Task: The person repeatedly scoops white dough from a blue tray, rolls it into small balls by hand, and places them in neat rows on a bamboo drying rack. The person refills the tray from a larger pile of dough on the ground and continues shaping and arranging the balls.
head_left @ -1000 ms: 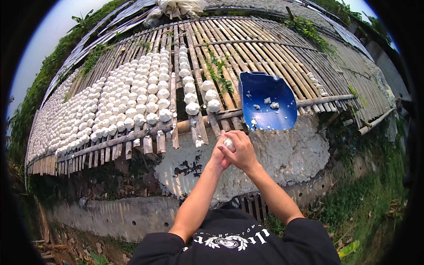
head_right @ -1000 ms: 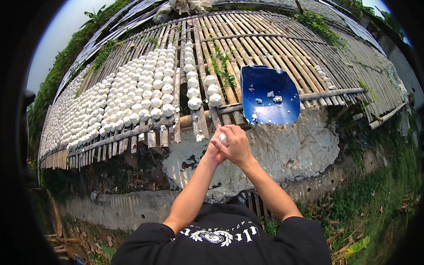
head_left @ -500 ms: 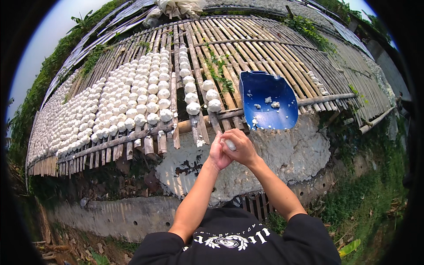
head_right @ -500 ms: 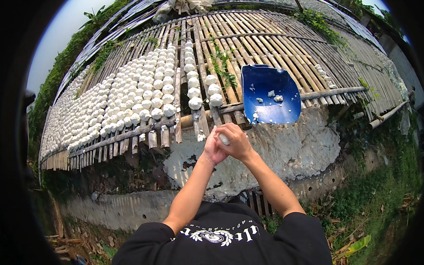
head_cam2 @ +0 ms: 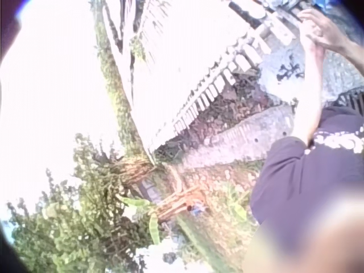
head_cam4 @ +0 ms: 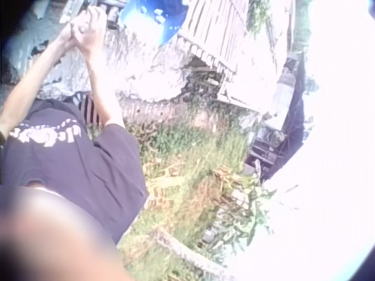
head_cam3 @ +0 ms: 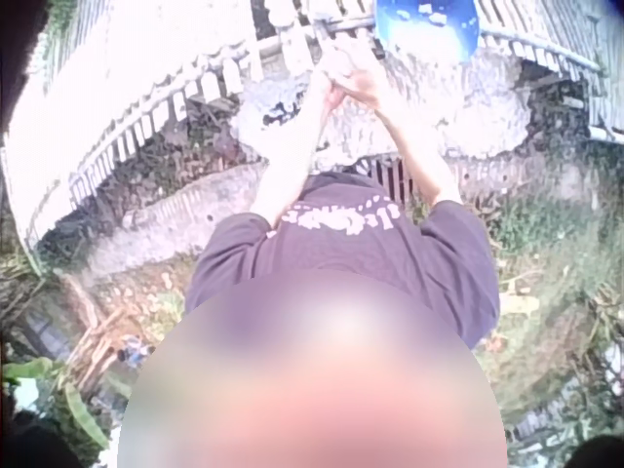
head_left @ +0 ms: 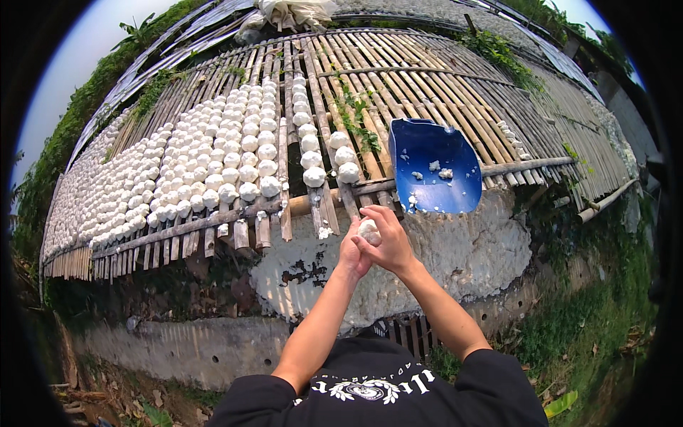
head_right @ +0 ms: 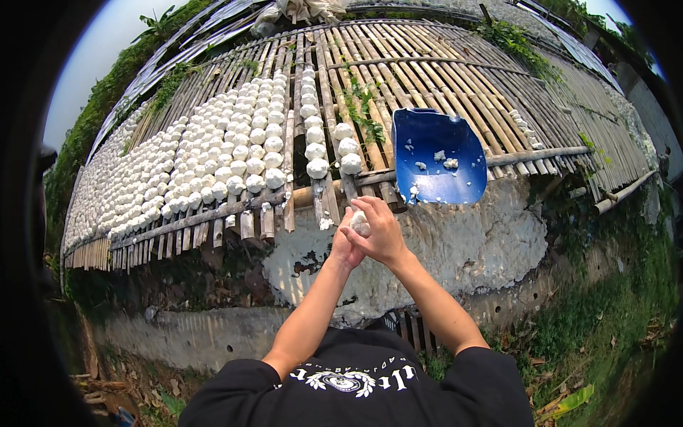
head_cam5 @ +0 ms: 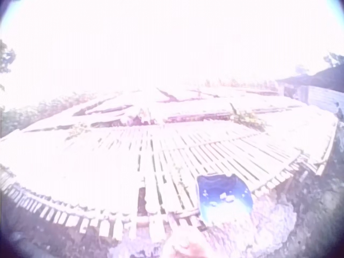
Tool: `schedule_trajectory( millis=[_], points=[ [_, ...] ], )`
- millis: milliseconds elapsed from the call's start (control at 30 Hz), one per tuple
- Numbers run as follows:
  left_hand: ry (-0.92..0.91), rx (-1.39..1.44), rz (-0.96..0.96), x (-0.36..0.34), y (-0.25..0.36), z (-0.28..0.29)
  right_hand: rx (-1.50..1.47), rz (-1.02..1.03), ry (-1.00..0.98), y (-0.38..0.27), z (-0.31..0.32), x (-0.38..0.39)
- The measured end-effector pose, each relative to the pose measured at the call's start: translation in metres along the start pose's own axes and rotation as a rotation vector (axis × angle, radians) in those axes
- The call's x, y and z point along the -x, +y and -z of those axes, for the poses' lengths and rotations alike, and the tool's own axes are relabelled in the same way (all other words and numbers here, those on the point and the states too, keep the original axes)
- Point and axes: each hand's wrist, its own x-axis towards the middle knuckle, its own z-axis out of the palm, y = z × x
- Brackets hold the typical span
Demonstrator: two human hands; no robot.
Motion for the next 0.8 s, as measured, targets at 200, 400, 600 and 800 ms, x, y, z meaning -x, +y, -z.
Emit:
schedule_trajectory(
  millis=[200,400,600,800],
  points=[
    [0.064,0.126,0.091,-0.006,-0.008,0.012,-0.062,-0.047,-0.068,0.003,-0.01,0.002],
    [0.05,0.125,-0.017,-0.019,-0.021,0.045,-0.016,-0.092,-0.116,0.002,-0.012,-0.002],
    [-0.225,0.148,0.046,-0.017,-0.002,0.04,0.115,0.206,-0.117,0.002,-0.009,-0.008],
    [0.301,-0.278,0.157,-0.002,0.022,0.008,-0.034,0.113,-0.557,0.01,0.004,-0.012]
  ],
)
